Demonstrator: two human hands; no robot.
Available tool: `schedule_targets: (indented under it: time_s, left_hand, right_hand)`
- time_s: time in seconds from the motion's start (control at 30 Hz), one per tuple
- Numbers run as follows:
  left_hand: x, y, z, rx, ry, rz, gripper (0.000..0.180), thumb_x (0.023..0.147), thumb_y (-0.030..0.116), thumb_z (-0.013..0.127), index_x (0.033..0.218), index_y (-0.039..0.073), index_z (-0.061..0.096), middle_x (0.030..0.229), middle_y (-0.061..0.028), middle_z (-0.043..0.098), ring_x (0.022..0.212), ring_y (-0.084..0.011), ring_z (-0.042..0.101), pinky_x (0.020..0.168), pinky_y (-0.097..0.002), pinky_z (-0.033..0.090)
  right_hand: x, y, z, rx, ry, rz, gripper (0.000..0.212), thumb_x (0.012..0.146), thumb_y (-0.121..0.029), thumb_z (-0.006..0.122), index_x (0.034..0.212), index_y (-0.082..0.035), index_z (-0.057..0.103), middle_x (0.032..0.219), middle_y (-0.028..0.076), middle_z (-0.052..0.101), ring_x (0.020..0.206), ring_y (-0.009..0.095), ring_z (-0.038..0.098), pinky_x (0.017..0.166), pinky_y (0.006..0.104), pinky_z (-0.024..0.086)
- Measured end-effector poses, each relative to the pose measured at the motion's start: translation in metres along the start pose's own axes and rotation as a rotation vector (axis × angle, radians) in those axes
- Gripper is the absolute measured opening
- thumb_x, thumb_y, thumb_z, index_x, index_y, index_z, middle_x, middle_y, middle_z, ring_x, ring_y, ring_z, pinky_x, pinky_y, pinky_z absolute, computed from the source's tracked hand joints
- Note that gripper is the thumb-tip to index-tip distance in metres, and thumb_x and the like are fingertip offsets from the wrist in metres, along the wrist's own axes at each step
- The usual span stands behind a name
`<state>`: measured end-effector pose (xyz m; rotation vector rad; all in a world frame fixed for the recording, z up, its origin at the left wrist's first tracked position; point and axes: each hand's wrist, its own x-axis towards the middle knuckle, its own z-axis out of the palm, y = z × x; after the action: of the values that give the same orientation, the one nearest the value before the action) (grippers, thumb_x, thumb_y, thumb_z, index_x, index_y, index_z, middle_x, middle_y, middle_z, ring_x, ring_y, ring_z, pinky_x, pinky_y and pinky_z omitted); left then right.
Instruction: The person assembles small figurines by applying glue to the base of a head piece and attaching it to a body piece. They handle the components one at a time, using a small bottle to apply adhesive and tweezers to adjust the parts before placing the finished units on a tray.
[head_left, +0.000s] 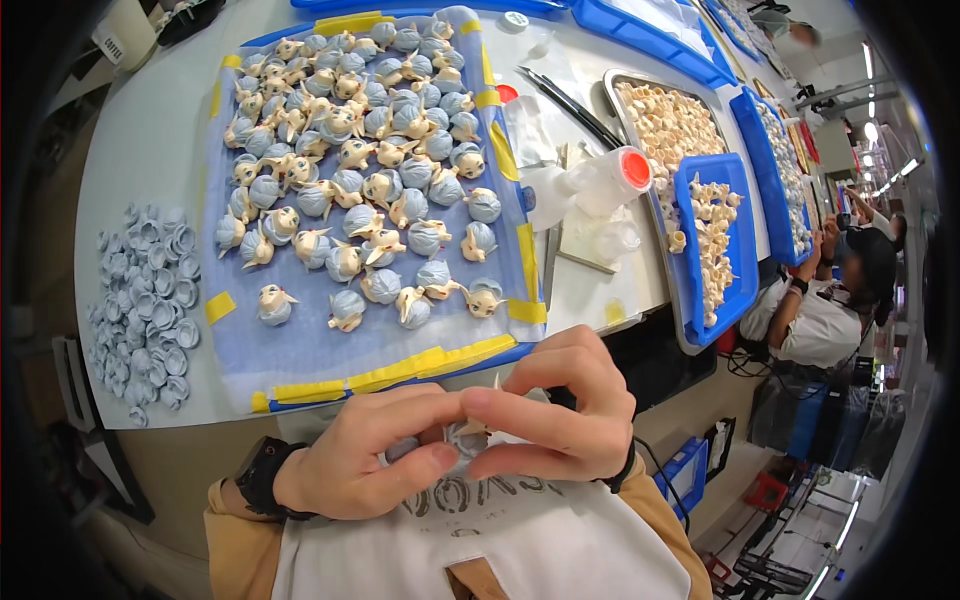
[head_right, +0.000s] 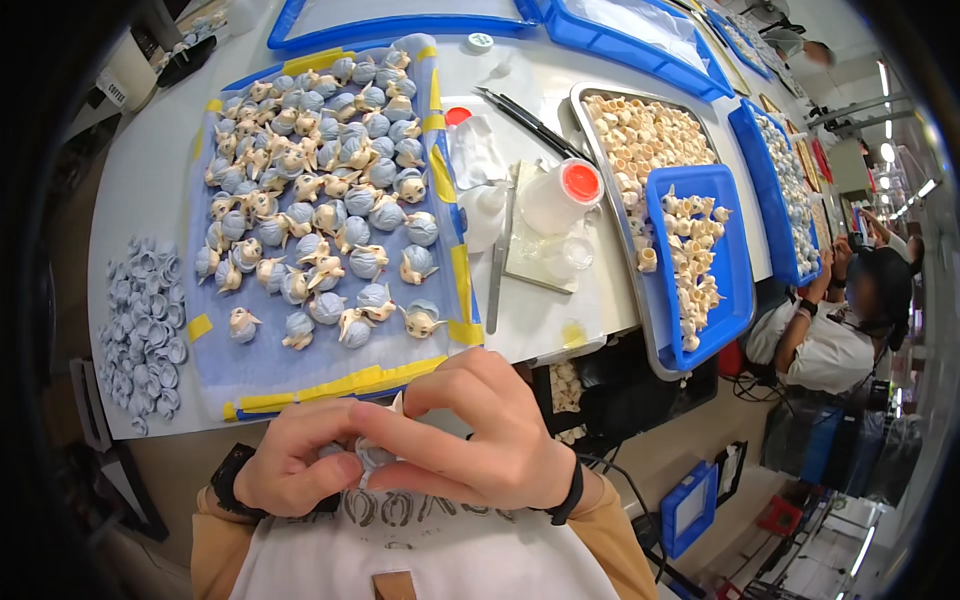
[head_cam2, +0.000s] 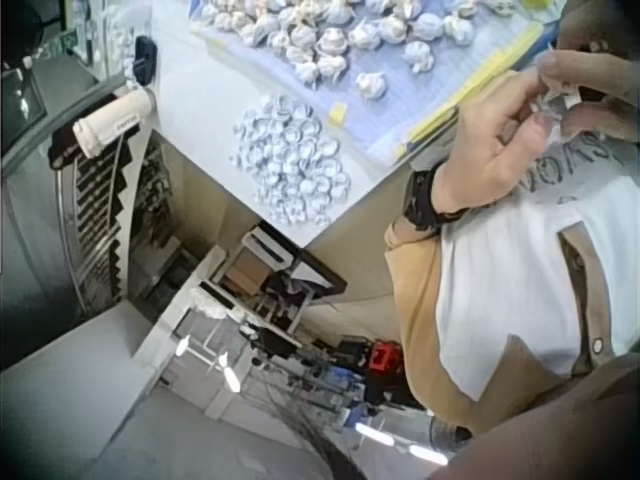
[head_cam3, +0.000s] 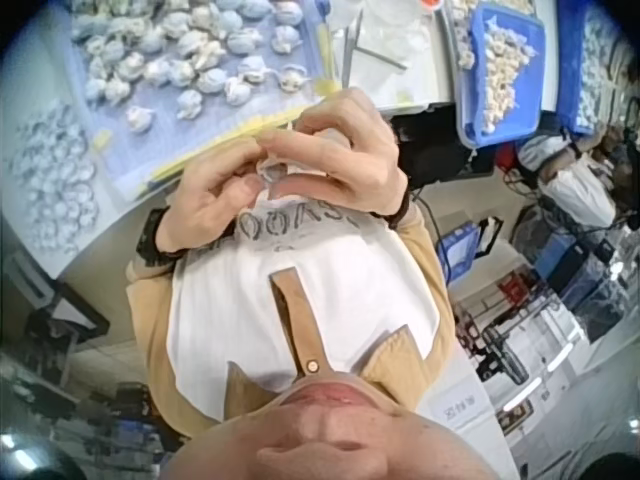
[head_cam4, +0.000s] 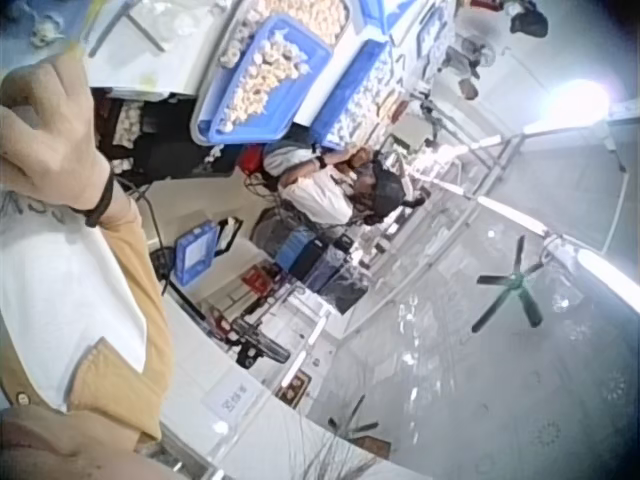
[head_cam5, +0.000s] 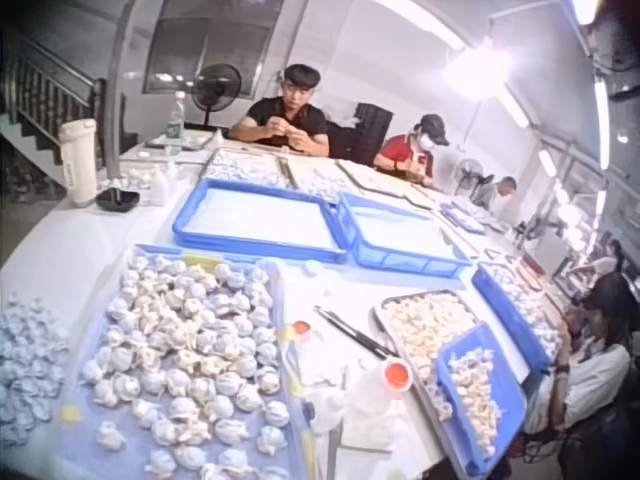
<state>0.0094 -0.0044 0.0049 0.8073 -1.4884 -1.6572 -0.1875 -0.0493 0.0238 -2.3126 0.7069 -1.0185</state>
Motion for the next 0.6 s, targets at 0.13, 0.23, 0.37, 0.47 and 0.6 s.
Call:
schedule_targets:
  time_s: [0.13, 0.23, 0.37, 0.47, 0.6]
  left_hand:
    - [0.002, -0.001, 0.001, 0.050, -0.036, 0.004, 0.034, 0.081, 0.008, 0.052, 0.112, -0.006, 0.049, 0.077, -0.0093, 0.051, 0.061, -0.0158, 0.048, 0.054, -0.0268, 0.039]
    - [0.004, -0.006, 0.001, 0.083, -0.051, 0.013, 0.034, 0.080, 0.008, 0.053, 0.112, -0.006, 0.049, 0.076, -0.0092, 0.050, 0.060, -0.0160, 0.048, 0.054, -0.0268, 0.038]
    - [0.007, 0.002, 0.001, 0.121, -0.079, -0.012, 0.034, 0.080, 0.007, 0.053, 0.111, -0.006, 0.050, 0.075, -0.0085, 0.050, 0.060, -0.0159, 0.048, 0.053, -0.0267, 0.038]
    - [0.009, 0.003, 0.001, 0.111, -0.090, -0.012, 0.033, 0.080, 0.007, 0.053, 0.111, -0.006, 0.050, 0.074, -0.0079, 0.049, 0.061, -0.0156, 0.047, 0.053, -0.0268, 0.037]
    - [0.008, 0.001, -0.001, 0.109, -0.107, -0.013, 0.034, 0.081, 0.007, 0.053, 0.112, -0.006, 0.050, 0.074, -0.0071, 0.048, 0.061, -0.0154, 0.046, 0.053, -0.0268, 0.037]
  right_hand:
    - [-0.006, 0.007, 0.005, 0.000, 0.035, -0.005, 0.040, 0.057, -0.020, 0.077, 0.093, -0.006, 0.066, 0.076, 0.003, 0.056, 0.064, 0.016, 0.049, 0.054, 0.0252, 0.038]
    - [-0.006, 0.010, 0.002, 0.039, 0.006, 0.003, 0.038, 0.059, -0.018, 0.077, 0.092, -0.006, 0.066, 0.075, 0.004, 0.056, 0.065, 0.017, 0.050, 0.055, 0.0258, 0.039]
    - [-0.007, 0.013, -0.002, 0.127, -0.026, 0.012, 0.035, 0.063, -0.012, 0.072, 0.096, -0.004, 0.063, 0.075, 0.005, 0.053, 0.064, 0.019, 0.048, 0.055, 0.0275, 0.040]
    - [-0.007, 0.014, -0.004, 0.149, -0.031, 0.006, 0.035, 0.062, -0.012, 0.074, 0.094, -0.003, 0.063, 0.076, 0.006, 0.056, 0.064, 0.018, 0.051, 0.054, 0.0268, 0.040]
    - [-0.007, 0.011, -0.004, 0.185, -0.025, 0.066, 0.036, 0.060, -0.010, 0.076, 0.091, 0.000, 0.064, 0.078, 0.007, 0.060, 0.064, 0.018, 0.056, 0.053, 0.0264, 0.041]
